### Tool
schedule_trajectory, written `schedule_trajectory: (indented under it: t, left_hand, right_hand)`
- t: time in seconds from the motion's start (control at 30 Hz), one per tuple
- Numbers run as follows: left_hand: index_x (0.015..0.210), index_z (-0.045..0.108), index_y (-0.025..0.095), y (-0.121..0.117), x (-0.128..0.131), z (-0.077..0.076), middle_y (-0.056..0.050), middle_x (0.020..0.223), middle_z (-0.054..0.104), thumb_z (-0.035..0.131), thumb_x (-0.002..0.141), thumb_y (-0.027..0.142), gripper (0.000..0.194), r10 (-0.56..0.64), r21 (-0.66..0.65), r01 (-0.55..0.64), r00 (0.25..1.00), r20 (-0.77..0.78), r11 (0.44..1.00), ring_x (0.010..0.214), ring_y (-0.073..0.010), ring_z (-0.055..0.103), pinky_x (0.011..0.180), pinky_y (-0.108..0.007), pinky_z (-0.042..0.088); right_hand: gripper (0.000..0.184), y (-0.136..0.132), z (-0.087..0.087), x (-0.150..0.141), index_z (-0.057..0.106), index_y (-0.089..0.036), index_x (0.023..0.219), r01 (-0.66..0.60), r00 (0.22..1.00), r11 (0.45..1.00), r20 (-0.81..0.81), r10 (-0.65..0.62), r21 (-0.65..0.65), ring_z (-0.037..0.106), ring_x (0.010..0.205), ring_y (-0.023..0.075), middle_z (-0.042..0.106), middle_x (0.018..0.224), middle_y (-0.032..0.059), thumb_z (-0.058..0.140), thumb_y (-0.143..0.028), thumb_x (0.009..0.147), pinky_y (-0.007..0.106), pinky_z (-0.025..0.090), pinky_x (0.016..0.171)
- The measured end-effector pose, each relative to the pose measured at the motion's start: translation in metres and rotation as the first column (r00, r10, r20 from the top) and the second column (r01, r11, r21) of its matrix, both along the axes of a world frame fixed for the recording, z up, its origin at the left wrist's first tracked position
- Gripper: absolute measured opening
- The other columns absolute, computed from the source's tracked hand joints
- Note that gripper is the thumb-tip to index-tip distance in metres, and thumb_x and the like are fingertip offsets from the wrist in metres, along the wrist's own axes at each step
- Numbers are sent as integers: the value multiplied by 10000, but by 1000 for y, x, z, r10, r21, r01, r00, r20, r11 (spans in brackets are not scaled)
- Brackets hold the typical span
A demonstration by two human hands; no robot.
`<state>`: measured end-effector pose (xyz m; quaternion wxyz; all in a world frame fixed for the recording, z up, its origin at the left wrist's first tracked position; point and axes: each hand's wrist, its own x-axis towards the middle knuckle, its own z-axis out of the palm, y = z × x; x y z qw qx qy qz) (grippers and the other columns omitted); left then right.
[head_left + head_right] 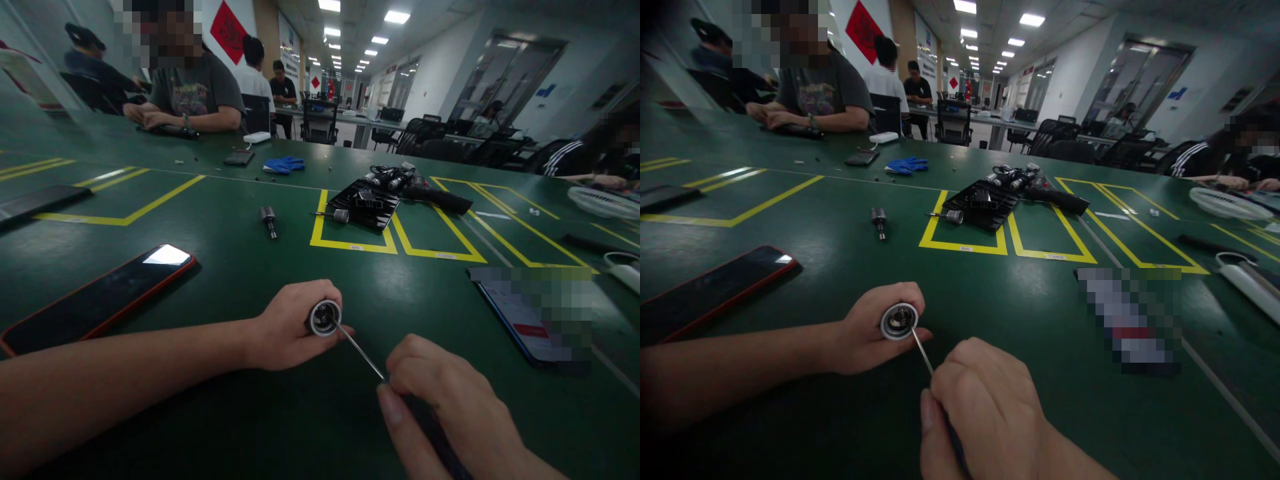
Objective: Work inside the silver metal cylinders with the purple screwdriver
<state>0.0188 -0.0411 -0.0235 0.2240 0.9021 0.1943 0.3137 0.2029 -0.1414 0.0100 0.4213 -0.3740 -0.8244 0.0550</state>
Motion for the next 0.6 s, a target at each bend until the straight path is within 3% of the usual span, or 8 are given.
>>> schedule_trajectory:
  t: [0.33, 0.6]
  left_hand:
    - [793, 457, 162, 0, 0, -1, 33, 689, 491, 607, 799, 241, 169, -5, 7, 5, 999, 35, 1000, 576, -86, 457, 531, -204, 374]
    - [798, 468, 161, 0, -1, -2, 35, 684, 498, 604, 795, 254, 165, 10, -25, -9, 998, 56, 1000, 571, -83, 469, 528, -196, 384]
  right_hand:
    - [161, -1, -6, 0, 499, -161, 834, -75, 997, 997, 2, 75, 2, 513, 530, 130, 562, 607, 30, 476, -24, 753, 242, 443, 440]
    - [183, 0, -7, -1, 488, -173, 846, -63, 998, 998, 5, 63, 17, 515, 514, 129, 564, 598, 23, 476, -21, 745, 246, 443, 436]
